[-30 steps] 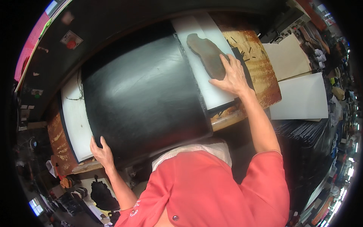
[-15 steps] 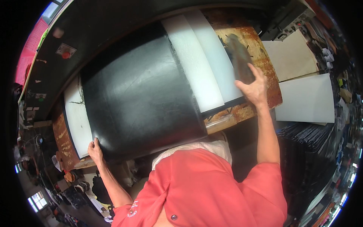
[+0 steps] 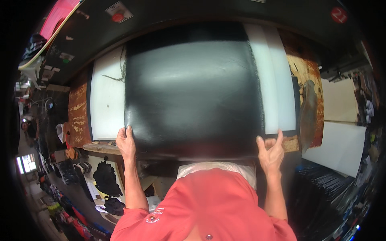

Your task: The person uses a handheld blade to cut intricate shapes from a black rubber sheet on a cutting machine. They repeatedly press the blade into the material, remove the cut pieces, and place them on a nearby surface. The person then feeds a new sheet into the machine and continues cutting.

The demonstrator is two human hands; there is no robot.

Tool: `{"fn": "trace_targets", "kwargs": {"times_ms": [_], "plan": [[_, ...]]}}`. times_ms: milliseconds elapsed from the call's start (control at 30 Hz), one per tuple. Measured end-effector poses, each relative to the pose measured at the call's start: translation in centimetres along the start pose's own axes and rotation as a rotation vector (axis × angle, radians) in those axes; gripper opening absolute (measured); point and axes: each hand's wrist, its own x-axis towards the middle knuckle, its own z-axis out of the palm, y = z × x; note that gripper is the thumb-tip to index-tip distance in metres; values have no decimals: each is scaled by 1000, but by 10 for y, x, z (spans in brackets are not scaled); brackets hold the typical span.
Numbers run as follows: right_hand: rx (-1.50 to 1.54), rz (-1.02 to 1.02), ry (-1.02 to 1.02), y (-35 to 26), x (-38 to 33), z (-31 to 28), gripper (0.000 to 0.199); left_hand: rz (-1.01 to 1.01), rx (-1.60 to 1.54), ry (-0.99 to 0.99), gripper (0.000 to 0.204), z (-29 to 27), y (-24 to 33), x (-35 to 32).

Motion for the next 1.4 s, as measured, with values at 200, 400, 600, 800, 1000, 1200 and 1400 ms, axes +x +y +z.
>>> {"fn": "trace_targets", "kwargs": {"times_ms": [200,400,600,800,1000,1200,1400], "plan": [[344,-100,85,-22,0,22,47,157,35,25,29,10,21,21],[121,-261,219,-80,134,33,43,431,245,69,32,92,74,130],[-286,-316,425,-77,193,65,35,544,400,223,34,145,85,161],[-310,-367,493,-89,198,76,28,614,396,223,30,149,85,190],[-201,-436,561,-87,198,84,26,626,480,229,42,161,69,187],[-110,-414,386,-83,197,65,32,650,638,135,50,165,66,135],[-306,-603,447,7,173,-53,62,666,657,77,55,130,50,76]]}}
